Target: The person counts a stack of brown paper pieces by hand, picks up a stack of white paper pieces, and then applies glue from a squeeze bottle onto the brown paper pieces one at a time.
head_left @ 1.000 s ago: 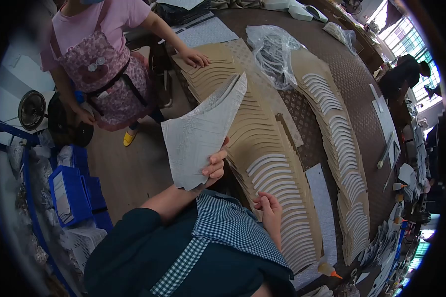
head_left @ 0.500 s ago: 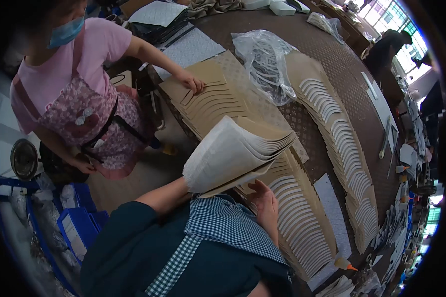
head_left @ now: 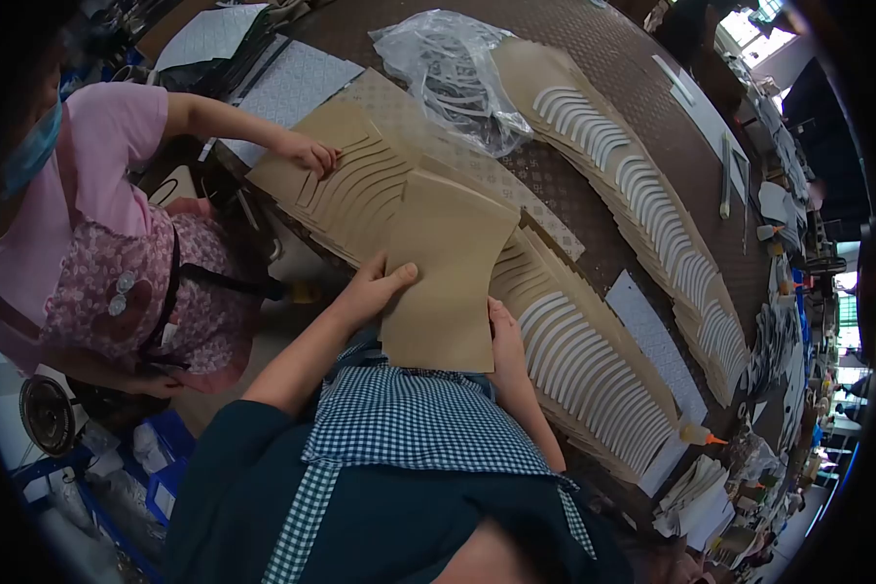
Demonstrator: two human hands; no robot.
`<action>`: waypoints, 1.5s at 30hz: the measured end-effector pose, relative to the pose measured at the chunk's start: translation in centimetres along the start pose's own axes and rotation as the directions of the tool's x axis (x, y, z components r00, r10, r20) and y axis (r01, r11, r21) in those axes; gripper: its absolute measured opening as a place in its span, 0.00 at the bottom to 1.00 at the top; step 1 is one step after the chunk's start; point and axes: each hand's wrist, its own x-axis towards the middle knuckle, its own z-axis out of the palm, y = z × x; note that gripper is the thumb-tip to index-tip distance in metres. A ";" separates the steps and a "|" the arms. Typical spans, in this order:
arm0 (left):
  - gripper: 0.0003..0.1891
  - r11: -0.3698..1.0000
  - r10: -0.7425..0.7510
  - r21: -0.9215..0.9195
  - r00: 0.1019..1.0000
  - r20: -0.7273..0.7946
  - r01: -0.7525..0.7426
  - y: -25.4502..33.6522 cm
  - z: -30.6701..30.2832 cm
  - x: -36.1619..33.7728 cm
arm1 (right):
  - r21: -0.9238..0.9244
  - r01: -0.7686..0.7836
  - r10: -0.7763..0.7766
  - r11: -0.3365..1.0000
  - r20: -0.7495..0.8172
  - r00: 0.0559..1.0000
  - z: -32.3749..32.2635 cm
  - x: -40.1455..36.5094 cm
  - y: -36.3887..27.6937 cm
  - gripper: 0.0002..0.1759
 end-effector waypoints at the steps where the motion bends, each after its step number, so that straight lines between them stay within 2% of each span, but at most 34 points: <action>1: 0.31 0.997 -0.033 -0.069 0.999 0.005 0.034 0.3 -0.1 -0.6 | -0.025 0.022 -0.022 0.999 0.005 1.000 -0.1 -0.1 -0.1 0.23; 2: 0.32 0.989 -0.066 -0.136 0.998 0.010 0.067 0.4 -0.1 -0.9 | -0.048 0.045 -0.044 0.998 0.013 0.999 -0.1 -0.1 -0.3 0.22; 5: 0.34 0.998 -0.011 -0.053 0.995 0.099 0.016 0.2 0.1 -1.0 | -0.173 0.087 -0.071 0.981 0.098 0.993 -1.5 2.1 1.6 0.22; 8: 0.36 0.981 0.035 0.194 0.980 -0.197 0.004 -1.8 1.6 -0.2 | -0.332 0.169 -0.115 0.928 0.177 0.978 -1.3 2.6 1.7 0.23; 9: 0.36 0.992 0.019 0.125 0.980 -0.199 0.006 -1.5 1.8 0.0 | -0.383 0.204 -0.137 0.901 0.194 0.971 -1.1 2.6 1.2 0.23; 11: 0.37 0.999 -0.029 -0.020 0.982 -0.185 0.026 -1.4 2.3 0.1 | -0.368 0.206 -0.130 0.907 0.221 0.967 -1.6 2.7 0.0 0.24; 12: 0.38 0.997 -0.008 -0.073 0.988 -0.155 -0.003 -0.7 3.0 -0.1 | -0.365 0.200 -0.122 0.909 0.227 0.966 -2.0 2.5 -0.7 0.24; 15: 0.40 0.972 0.167 -0.134 0.966 -0.198 -0.195 0.0 5.1 -0.1 | -0.479 0.430 -0.316 0.765 0.301 0.900 -1.7 1.0 -4.3 0.24; 16: 0.37 0.959 0.165 -0.194 0.965 -0.203 -0.204 0.6 5.8 0.1 | -0.473 0.404 -0.302 0.783 0.279 0.911 -1.9 1.3 -4.4 0.24; 18: 0.34 0.984 0.010 -0.173 0.976 -0.217 -0.049 -0.4 6.0 1.1 | -0.453 0.366 -0.278 0.813 0.251 0.927 -2.4 2.1 -4.7 0.23; 20: 0.31 0.989 -0.138 -0.091 0.950 -0.282 0.117 -3.3 5.6 2.1 | -0.373 0.091 -0.045 0.923 0.132 0.990 -3.7 3.7 -3.1 0.23; 21: 0.30 0.977 -0.207 -0.027 0.918 -0.339 0.211 -6.3 5.1 2.7 | -0.319 -0.053 0.084 0.946 0.082 0.993 -4.6 4.7 -1.8 0.23; 22: 0.29 0.952 -0.267 0.030 0.876 -0.401 0.304 -8.4 4.7 3.0 | -0.401 -0.057 0.093 0.914 0.072 0.993 -5.7 5.7 -0.1 0.24; 24: 0.30 0.928 -0.323 0.049 0.863 -0.390 0.370 -10.2 4.7 3.0 | -0.559 -0.073 0.123 0.826 0.053 0.991 -7.2 6.2 2.7 0.25; 25: 0.29 0.924 -0.335 0.044 0.858 -0.389 0.381 -10.9 4.6 3.0 | -0.383 -0.170 0.191 0.908 0.018 0.981 -7.7 5.9 3.5 0.26; 27: 0.29 0.926 -0.324 0.050 0.855 -0.404 0.374 -11.2 4.6 3.0 | 0.010 -0.327 0.327 0.945 -0.017 0.945 -8.5 5.7 4.3 0.27; 30: 0.30 0.946 -0.258 0.065 0.860 -0.439 0.317 -10.9 5.1 2.9 | 0.148 -0.383 0.391 0.912 -0.033 0.920 -9.5 5.5 4.7 0.26; 31: 0.30 0.953 -0.241 0.065 0.869 -0.432 0.297 -11.2 5.0 2.9 | 0.178 -0.398 0.412 0.900 -0.043 0.910 -9.7 5.5 5.0 0.25; 33: 0.30 0.959 -0.241 0.038 0.875 -0.419 0.282 -11.3 5.3 2.7 | 0.087 -0.413 0.419 0.906 -0.069 0.905 -10.2 5.4 5.5 0.24; 34: 0.30 0.962 -0.250 0.002 0.878 -0.408 0.275 -11.0 5.5 2.5 | 0.104 -0.410 0.416 0.906 -0.046 0.908 -10.6 5.7 6.1 0.23; 39: 0.29 0.960 -0.204 0.083 0.872 -0.444 0.267 -12.8 5.2 2.8 | 0.118 -0.383 0.384 0.916 0.017 0.923 -10.4 5.4 6.0 0.24; 41: 0.28 0.957 -0.256 0.004 0.851 -0.459 0.290 -13.4 5.0 2.9 | 0.124 -0.377 0.376 0.918 0.031 0.926 -10.3 5.6 6.3 0.25; 44: 0.27 0.947 -0.319 -0.127 0.825 -0.467 0.294 -13.0 5.4 2.6 | 0.227 -0.394 0.367 0.891 0.154 0.918 -9.4 5.5 5.4 0.26; 45: 0.27 0.941 -0.337 -0.171 0.818 -0.466 0.291 -12.8 5.5 2.6 | 0.243 -0.421 0.397 0.874 0.143 0.907 -9.0 5.3 4.8 0.25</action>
